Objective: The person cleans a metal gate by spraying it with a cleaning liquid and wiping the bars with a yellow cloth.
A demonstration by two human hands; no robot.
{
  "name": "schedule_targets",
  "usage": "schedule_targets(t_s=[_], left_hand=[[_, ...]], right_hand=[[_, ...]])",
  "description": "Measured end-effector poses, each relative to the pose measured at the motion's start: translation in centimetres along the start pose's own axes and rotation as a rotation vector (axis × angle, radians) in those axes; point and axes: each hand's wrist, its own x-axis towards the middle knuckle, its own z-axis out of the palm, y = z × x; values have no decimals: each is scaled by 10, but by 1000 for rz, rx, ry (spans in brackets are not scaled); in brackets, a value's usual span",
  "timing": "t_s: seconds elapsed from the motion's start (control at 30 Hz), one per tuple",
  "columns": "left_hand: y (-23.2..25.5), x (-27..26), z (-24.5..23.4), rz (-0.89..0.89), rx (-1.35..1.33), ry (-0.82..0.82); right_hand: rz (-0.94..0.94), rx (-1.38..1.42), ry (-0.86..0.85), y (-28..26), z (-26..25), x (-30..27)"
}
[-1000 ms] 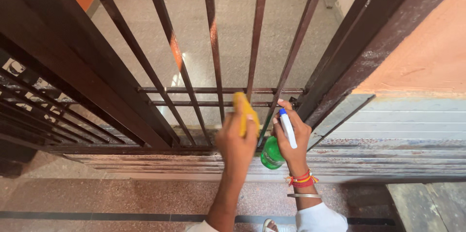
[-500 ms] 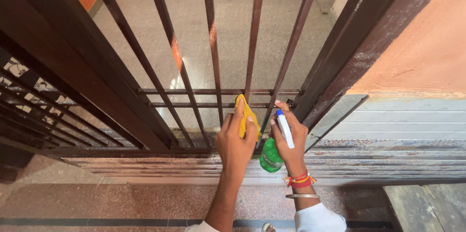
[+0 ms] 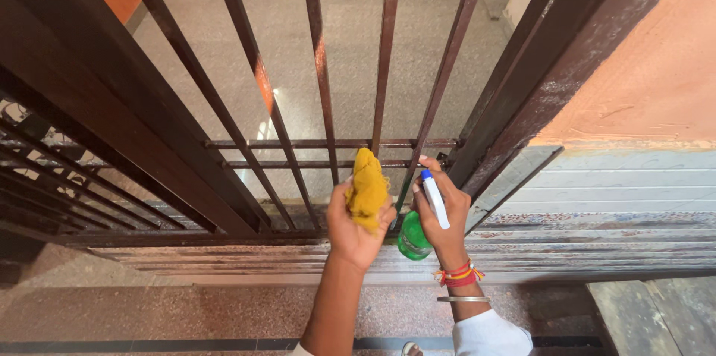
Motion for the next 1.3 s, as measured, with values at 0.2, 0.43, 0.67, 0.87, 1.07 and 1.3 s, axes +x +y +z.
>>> schedule_targets(t_s=[0.2,0.43,0.67,0.87,1.07,1.3], left_hand=[[14,0,-11,70,-108,-86],[-16,-6,6,143,287,329],[-30,-23,29,992,1653,60],[-47,-5,46,805,2088,275],[-53,-1,42,853,1946,184],[-45,-5,41,875,2097,324]], right_hand=[[-76,59,-5,1,-2,1],[-64,16,-1,-2,-2,1],[-93,48,9,4,-1,2],[-112,48,6,5,-5,3],[-106,78,-3,1,-7,2],[25,15,-37,-4,-8,0]])
